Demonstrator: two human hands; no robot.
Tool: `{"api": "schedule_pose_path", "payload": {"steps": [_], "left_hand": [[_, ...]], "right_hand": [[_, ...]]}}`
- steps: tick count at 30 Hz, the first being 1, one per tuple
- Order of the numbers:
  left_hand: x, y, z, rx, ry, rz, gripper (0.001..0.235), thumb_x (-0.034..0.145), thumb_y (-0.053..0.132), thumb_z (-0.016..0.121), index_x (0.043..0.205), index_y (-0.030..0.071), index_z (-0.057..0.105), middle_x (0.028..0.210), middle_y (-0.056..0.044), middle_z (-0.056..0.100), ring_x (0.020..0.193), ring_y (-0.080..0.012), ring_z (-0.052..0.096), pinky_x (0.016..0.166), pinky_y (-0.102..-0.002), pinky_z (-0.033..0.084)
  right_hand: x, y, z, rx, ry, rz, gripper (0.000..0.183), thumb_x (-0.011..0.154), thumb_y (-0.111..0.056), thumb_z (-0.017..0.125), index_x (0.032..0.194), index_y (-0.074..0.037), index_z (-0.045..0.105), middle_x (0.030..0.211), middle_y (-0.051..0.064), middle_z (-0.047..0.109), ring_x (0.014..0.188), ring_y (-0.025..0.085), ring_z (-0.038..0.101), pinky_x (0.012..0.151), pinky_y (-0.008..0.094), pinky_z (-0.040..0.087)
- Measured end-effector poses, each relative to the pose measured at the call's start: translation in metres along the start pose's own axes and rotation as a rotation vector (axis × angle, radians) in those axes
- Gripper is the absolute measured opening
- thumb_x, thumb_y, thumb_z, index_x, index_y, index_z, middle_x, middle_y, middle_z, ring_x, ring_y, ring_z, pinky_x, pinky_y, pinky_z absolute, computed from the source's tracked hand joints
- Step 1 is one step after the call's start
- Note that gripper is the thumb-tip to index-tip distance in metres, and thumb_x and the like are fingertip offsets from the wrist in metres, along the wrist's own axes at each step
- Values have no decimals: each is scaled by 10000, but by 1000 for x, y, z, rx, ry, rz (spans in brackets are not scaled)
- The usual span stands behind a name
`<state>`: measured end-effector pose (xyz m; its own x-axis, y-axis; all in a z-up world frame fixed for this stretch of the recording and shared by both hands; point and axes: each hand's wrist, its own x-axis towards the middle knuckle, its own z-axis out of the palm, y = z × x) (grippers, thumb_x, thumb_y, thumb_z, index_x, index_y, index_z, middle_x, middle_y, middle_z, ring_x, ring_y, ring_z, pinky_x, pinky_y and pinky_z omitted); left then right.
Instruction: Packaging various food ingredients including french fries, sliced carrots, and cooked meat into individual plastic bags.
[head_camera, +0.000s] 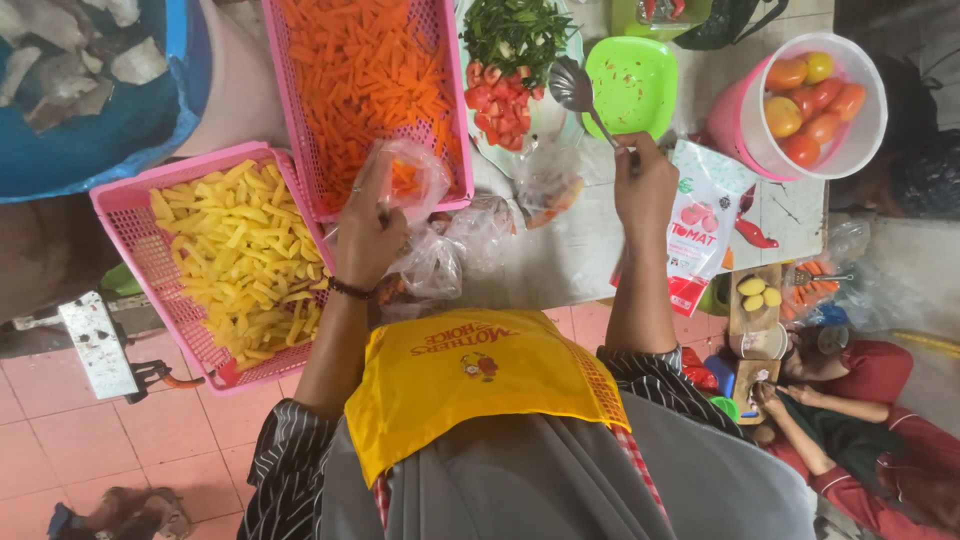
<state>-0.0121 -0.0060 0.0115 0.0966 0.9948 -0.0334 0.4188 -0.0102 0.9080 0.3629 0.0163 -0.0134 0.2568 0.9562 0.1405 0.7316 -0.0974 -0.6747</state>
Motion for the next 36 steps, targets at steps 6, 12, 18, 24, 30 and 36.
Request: {"api": "schedule_pose_path", "payload": {"steps": [6, 12, 18, 24, 30, 36], "left_hand": [[-11, -20, 1, 44, 0, -8, 737, 845, -91, 569, 1556, 58, 442, 1637, -155, 444, 615, -151, 577, 594, -288, 497], [-12, -25, 3, 36, 11, -25, 705, 859, -87, 571, 1541, 44, 454, 1621, -157, 467, 622, -143, 610, 595, -292, 512], [-10, -23, 0, 27, 13, -28, 689, 876, -87, 561, 1545, 38, 449, 1630, -164, 448, 614, -122, 601, 577, -280, 504], [-8, -23, 2, 59, 1, -37, 703, 870, -86, 564, 1550, 41, 443, 1630, -163, 449, 575, -126, 551, 558, -278, 481], [-10, -38, -5, 65, 24, -18, 705, 861, -90, 581, 1544, 39, 465, 1621, -171, 465, 600, -118, 545, 578, -278, 480], [-7, -32, -4, 49, 25, -15, 701, 855, -97, 582, 1534, 37, 471, 1625, -165, 464, 580, -126, 533, 573, -277, 482]], "right_hand": [[6, 22, 8, -205, -97, 54, 115, 959, -134, 709, 1065, -121, 751, 824, 184, 720, 761, 371, 693, 677, 466, 515], [7, 28, 38, -183, -295, -39, 113, 935, -153, 716, 1035, -148, 766, 859, 161, 733, 793, 362, 697, 700, 478, 514], [15, 1, 55, -306, -149, -109, 117, 905, -130, 725, 1008, -164, 770, 817, 153, 673, 754, 368, 674, 643, 499, 505], [26, -9, 94, -245, -107, -227, 156, 926, -83, 705, 1046, -171, 751, 860, 136, 641, 736, 364, 661, 625, 488, 502], [22, -1, 77, -357, -132, -259, 124, 903, -122, 725, 1017, -166, 747, 860, 139, 639, 747, 365, 671, 613, 486, 517], [20, 13, 52, -317, -129, -89, 153, 927, -122, 715, 1056, -182, 771, 901, 146, 678, 771, 380, 677, 639, 511, 511]]}}
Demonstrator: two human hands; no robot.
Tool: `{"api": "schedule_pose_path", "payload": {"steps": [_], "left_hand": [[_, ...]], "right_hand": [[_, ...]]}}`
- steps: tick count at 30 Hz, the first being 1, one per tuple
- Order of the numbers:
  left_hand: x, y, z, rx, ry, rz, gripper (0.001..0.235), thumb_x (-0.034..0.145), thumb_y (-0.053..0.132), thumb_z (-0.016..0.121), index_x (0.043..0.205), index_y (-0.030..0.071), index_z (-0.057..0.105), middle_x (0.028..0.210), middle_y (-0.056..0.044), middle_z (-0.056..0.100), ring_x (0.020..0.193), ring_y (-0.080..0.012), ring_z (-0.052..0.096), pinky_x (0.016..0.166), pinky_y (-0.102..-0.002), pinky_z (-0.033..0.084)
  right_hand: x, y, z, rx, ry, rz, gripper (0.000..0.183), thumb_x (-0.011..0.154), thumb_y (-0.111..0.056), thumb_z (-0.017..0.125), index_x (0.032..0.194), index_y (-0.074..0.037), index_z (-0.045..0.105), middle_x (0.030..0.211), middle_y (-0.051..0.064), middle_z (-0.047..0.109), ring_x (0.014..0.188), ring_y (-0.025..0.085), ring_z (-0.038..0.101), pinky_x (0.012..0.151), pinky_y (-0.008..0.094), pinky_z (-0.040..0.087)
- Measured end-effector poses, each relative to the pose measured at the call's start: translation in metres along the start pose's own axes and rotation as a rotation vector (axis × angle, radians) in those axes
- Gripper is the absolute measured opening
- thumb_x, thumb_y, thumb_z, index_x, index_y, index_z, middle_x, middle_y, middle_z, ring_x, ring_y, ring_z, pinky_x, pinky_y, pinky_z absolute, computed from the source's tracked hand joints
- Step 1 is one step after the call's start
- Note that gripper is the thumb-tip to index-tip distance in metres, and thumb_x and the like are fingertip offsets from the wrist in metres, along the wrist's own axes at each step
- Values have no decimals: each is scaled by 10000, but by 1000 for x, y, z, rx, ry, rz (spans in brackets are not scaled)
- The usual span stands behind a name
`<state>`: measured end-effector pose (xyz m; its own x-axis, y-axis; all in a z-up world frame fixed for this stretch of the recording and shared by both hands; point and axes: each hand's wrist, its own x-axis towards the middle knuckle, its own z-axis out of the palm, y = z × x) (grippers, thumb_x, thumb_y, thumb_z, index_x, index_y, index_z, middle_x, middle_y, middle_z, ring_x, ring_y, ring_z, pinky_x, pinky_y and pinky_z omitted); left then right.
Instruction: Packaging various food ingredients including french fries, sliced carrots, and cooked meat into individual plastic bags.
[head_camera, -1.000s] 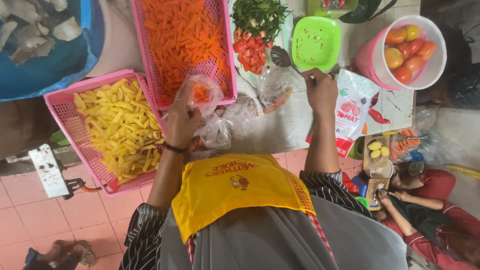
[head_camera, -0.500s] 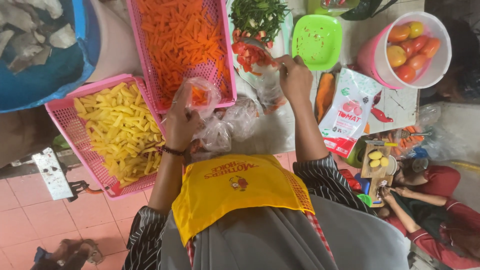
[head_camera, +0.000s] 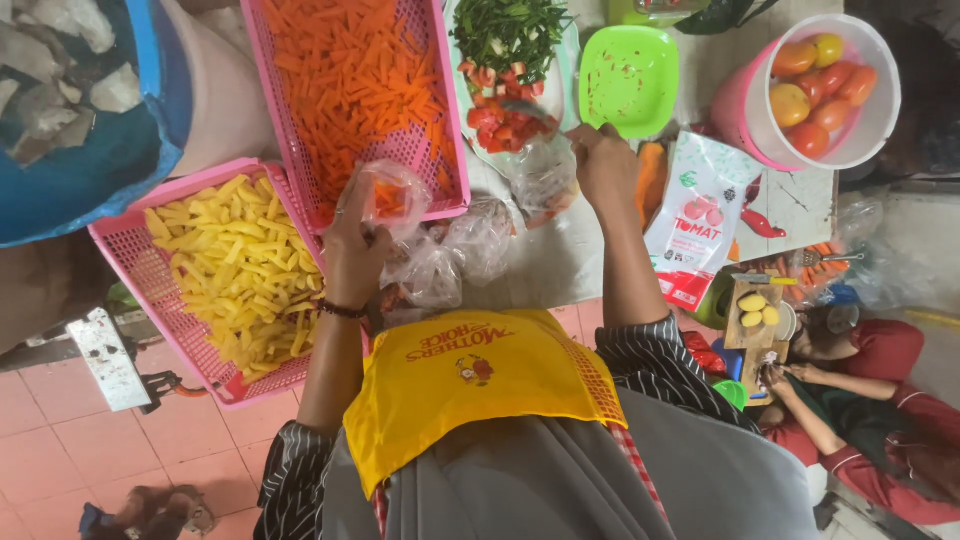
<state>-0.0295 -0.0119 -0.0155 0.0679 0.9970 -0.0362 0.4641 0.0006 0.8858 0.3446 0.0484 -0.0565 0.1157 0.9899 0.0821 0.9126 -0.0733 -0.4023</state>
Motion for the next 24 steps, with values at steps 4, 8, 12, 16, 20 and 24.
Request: {"api": "schedule_pose_path", "payload": {"steps": [4, 8, 12, 16, 20, 24], "left_hand": [[0, 0, 1, 18, -17, -25, 702, 852, -97, 584, 1531, 35, 467, 1621, -161, 464, 579, -111, 545, 568, -269, 481], [-3, -5, 1, -27, 6, 2, 689, 874, -100, 588, 1540, 41, 483, 1638, -152, 472, 634, -115, 539, 593, -265, 484], [-1, -2, 0, 8, -12, -15, 695, 849, -100, 587, 1521, 37, 480, 1622, -159, 467, 574, -107, 518, 563, -266, 468], [-4, -5, 0, -3, -3, -2, 688, 878, -89, 588, 1544, 28, 466, 1627, -166, 464, 608, -109, 505, 582, -265, 471], [-3, -3, -2, 20, -4, -45, 675, 873, -86, 587, 1529, 30, 479, 1624, -165, 470, 583, -112, 505, 572, -269, 471], [-3, -2, -1, -4, -15, -52, 681, 865, -82, 579, 1529, 21, 468, 1624, -170, 463, 590, -114, 515, 577, -270, 477]], "right_hand": [[-4, 9, -8, 35, -125, -8, 158, 906, -143, 725, 1043, -205, 775, 908, 150, 697, 832, 383, 689, 681, 518, 515], [4, 42, 7, 20, 22, 100, 140, 934, -150, 725, 1062, -184, 770, 941, 160, 699, 854, 390, 689, 703, 504, 528], [6, 37, 12, 44, 13, 98, 114, 935, -135, 716, 1034, -153, 771, 920, 176, 721, 849, 380, 691, 721, 502, 522], [5, 16, -8, 155, -92, 211, 109, 943, -159, 707, 1028, -162, 775, 884, 163, 737, 811, 347, 695, 705, 478, 517], [5, 26, -18, 139, -54, 231, 114, 967, -176, 714, 1065, -168, 771, 890, 150, 736, 840, 327, 717, 739, 447, 540], [1, 28, -7, 102, -126, 118, 116, 929, -162, 731, 1028, -180, 788, 881, 130, 753, 819, 325, 713, 705, 450, 533]]}}
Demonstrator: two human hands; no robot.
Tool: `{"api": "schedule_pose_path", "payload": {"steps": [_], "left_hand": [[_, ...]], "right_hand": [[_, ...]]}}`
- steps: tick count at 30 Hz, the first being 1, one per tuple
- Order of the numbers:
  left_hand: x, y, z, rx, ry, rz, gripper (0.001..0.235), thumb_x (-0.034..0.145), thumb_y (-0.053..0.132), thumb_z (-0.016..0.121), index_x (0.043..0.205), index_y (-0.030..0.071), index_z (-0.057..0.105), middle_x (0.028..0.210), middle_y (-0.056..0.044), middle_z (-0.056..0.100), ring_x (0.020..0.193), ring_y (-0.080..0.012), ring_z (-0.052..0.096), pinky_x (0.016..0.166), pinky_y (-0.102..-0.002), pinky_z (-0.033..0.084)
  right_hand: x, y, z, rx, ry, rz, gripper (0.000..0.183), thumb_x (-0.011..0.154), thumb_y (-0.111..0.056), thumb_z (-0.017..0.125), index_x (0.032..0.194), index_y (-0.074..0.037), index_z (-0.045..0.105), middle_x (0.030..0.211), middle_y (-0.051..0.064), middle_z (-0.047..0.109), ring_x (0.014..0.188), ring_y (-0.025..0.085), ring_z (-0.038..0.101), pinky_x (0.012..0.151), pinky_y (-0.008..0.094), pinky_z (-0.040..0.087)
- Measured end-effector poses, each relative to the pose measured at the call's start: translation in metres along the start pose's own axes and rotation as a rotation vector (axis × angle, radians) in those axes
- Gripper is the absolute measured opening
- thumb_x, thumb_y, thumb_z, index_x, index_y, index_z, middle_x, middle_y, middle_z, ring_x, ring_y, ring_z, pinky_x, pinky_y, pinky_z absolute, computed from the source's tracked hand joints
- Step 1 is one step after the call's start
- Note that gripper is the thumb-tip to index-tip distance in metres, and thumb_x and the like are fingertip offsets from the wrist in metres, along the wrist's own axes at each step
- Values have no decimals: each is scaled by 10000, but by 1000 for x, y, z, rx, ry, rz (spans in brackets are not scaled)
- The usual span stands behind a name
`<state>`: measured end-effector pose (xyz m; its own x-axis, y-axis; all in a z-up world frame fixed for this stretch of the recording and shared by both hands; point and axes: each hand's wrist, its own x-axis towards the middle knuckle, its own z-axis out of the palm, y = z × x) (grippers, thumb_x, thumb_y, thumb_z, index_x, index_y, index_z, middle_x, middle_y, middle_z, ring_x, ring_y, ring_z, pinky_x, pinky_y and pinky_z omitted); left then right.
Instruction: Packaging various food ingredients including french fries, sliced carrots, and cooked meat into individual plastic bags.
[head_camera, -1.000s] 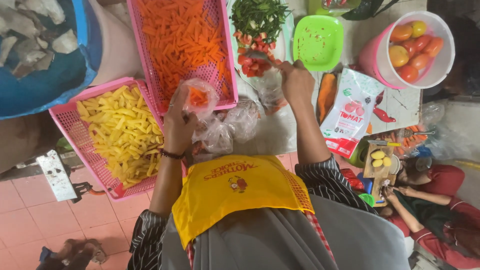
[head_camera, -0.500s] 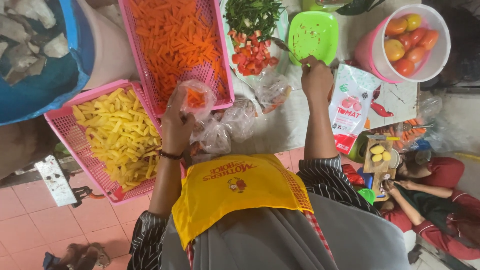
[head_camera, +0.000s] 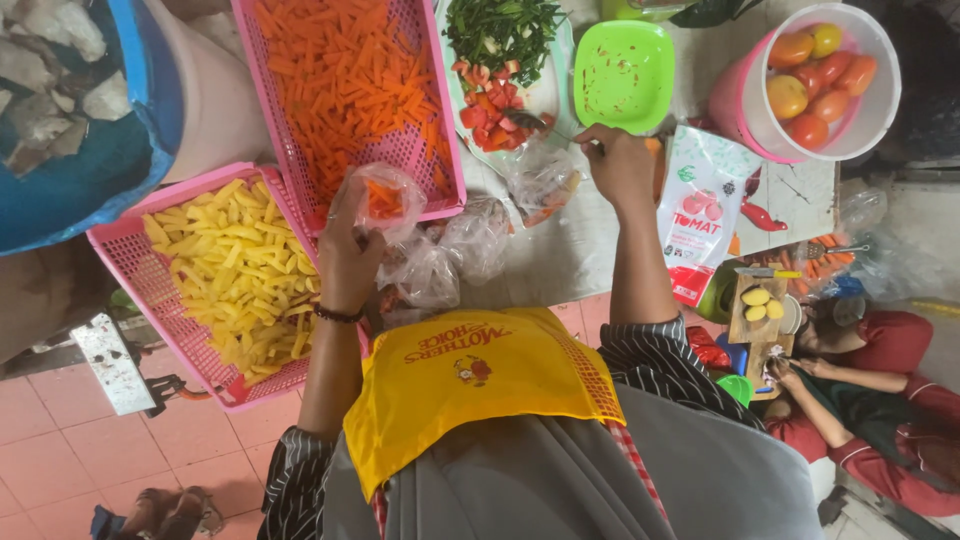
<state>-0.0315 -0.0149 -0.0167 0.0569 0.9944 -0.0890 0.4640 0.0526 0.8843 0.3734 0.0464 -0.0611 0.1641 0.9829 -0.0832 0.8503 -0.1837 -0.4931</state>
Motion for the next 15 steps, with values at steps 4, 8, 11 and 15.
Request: {"api": "schedule_pose_path", "payload": {"steps": [4, 8, 11, 15], "left_hand": [[2, 2, 0, 21, 4, -2, 679, 862, -75, 582, 1525, 14, 465, 1619, -170, 462, 591, -102, 544, 591, -260, 491], [-1, -1, -1, 31, -1, -17, 677, 864, -81, 577, 1524, 19, 472, 1625, -170, 463, 595, -118, 519, 585, -268, 474], [1, -5, 0, -4, -8, -12, 677, 869, -82, 570, 1530, 27, 469, 1629, -169, 466, 644, -102, 547, 613, -258, 492], [-1, -4, -3, -21, 10, 28, 703, 867, -97, 561, 1550, 29, 452, 1642, -173, 441, 716, -101, 572, 627, -252, 492]], "right_hand": [[3, -5, 16, -132, 183, -85, 122, 922, -123, 737, 1032, -161, 775, 908, 145, 717, 795, 351, 690, 672, 476, 516], [5, -18, 11, 15, 111, -51, 120, 937, -142, 738, 1045, -182, 772, 879, 127, 692, 771, 340, 686, 657, 480, 505], [9, -24, 17, -18, 65, -183, 140, 900, -130, 754, 1029, -180, 779, 861, 131, 686, 779, 361, 674, 653, 489, 500], [15, -24, 21, -5, 112, -143, 134, 931, -112, 728, 1042, -174, 771, 858, 120, 673, 758, 349, 669, 644, 480, 495]]}}
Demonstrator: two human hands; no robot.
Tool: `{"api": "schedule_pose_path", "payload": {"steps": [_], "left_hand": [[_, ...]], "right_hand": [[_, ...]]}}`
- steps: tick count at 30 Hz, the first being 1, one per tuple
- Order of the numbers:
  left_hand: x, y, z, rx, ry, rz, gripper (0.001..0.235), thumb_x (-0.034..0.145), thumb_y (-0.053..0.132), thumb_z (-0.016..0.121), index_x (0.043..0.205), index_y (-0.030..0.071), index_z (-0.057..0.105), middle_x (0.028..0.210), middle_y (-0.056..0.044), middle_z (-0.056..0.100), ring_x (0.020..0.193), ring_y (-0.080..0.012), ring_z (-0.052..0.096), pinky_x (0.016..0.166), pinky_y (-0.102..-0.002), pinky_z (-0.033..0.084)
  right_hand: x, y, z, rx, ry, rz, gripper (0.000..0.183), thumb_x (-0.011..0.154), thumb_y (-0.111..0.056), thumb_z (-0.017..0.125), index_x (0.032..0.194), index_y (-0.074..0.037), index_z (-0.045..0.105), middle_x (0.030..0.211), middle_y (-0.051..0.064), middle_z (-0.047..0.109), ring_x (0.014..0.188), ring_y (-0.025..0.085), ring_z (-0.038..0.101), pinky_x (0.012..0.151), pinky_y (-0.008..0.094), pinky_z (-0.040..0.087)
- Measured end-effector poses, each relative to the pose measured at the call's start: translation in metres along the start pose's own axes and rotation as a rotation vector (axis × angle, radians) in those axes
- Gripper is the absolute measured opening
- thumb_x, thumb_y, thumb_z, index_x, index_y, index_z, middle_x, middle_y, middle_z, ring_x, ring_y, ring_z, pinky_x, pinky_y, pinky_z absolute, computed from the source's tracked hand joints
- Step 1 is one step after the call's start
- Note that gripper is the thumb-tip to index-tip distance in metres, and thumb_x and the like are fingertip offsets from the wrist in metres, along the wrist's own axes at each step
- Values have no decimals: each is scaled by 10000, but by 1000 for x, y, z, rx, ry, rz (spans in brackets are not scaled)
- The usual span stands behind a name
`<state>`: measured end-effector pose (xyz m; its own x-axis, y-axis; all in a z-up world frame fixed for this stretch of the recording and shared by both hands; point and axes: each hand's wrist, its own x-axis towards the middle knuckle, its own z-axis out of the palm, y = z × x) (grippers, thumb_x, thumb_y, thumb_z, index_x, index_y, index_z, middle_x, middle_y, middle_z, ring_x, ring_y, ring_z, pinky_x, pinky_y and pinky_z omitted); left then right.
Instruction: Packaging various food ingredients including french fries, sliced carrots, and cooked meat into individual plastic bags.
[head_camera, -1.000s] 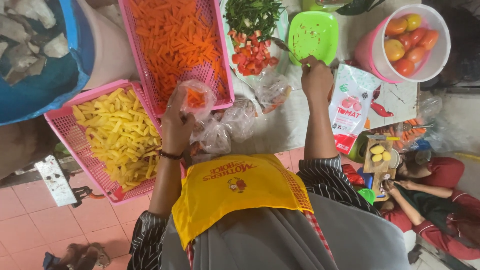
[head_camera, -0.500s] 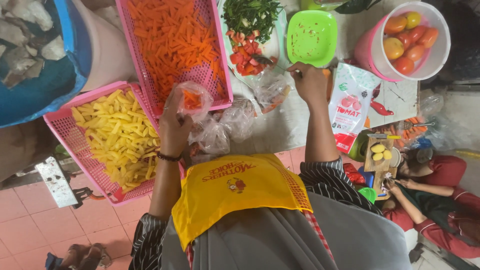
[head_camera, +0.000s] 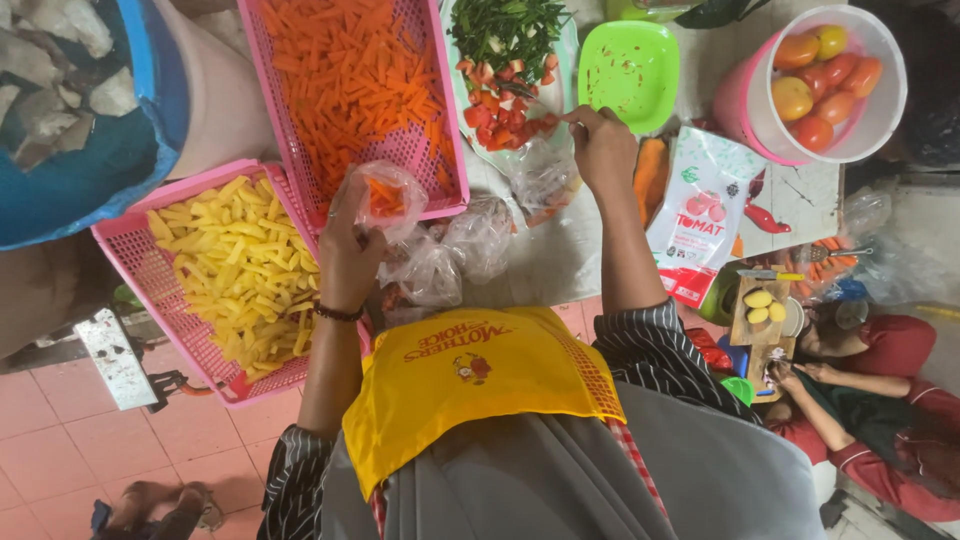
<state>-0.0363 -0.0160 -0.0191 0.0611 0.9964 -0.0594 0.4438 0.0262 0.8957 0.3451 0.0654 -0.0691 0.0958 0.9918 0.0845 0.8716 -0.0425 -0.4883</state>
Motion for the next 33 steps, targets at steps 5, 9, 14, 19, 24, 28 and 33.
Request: {"api": "schedule_pose_path", "payload": {"steps": [5, 9, 14, 19, 24, 28, 33], "left_hand": [[2, 6, -1, 12, -14, -15, 708, 859, -107, 562, 1545, 27, 453, 1647, -165, 435, 668, -103, 550, 613, -250, 488], [2, 5, 2, 3, -12, -34, 687, 863, -99, 564, 1530, 35, 466, 1639, -156, 446, 578, -105, 508, 560, -262, 473], [0, -2, 2, 52, 10, -5, 674, 867, -94, 588, 1522, 32, 488, 1629, -161, 464, 586, -106, 521, 566, -268, 470], [2, -1, 2, 36, 3, 3, 670, 864, -93, 585, 1516, 27, 490, 1626, -163, 465, 572, -114, 505, 554, -270, 464], [3, 7, 5, -21, 0, -43, 644, 900, -85, 566, 1526, 31, 467, 1623, -157, 464, 604, -114, 611, 562, -274, 510], [2, 11, 7, -28, -19, -42, 626, 920, -79, 546, 1528, 36, 455, 1624, -158, 459, 652, -133, 695, 587, -287, 554], [-1, 2, 6, 37, -7, 4, 643, 912, -79, 558, 1537, 39, 463, 1602, -162, 483, 679, -150, 688, 617, -297, 545]], "right_hand": [[4, 10, 5, -41, 12, -23, 147, 919, -106, 738, 1034, -191, 775, 856, 104, 675, 739, 335, 672, 621, 476, 495], [7, 16, 14, -67, 15, -105, 150, 914, -116, 747, 1034, -201, 777, 855, 99, 665, 739, 332, 673, 620, 469, 500], [10, 29, 27, -49, 6, -127, 164, 895, -117, 749, 1027, -209, 781, 874, 103, 685, 749, 329, 675, 620, 453, 497], [14, 93, 71, 465, -256, 200, 156, 991, -104, 690, 1112, -126, 786, 790, 48, 662, 706, 129, 552, 661, 305, 462], [13, 98, 79, 677, -294, 277, 179, 951, -58, 670, 1097, -54, 775, 812, -29, 654, 721, 61, 541, 662, 242, 446], [16, 88, 75, 536, -267, 183, 191, 921, -8, 649, 1072, -23, 765, 822, -24, 678, 711, 56, 552, 643, 230, 453], [25, 107, 85, 748, -442, 362, 137, 937, -51, 670, 1042, -27, 754, 753, -27, 626, 636, 54, 515, 582, 234, 404]]}}
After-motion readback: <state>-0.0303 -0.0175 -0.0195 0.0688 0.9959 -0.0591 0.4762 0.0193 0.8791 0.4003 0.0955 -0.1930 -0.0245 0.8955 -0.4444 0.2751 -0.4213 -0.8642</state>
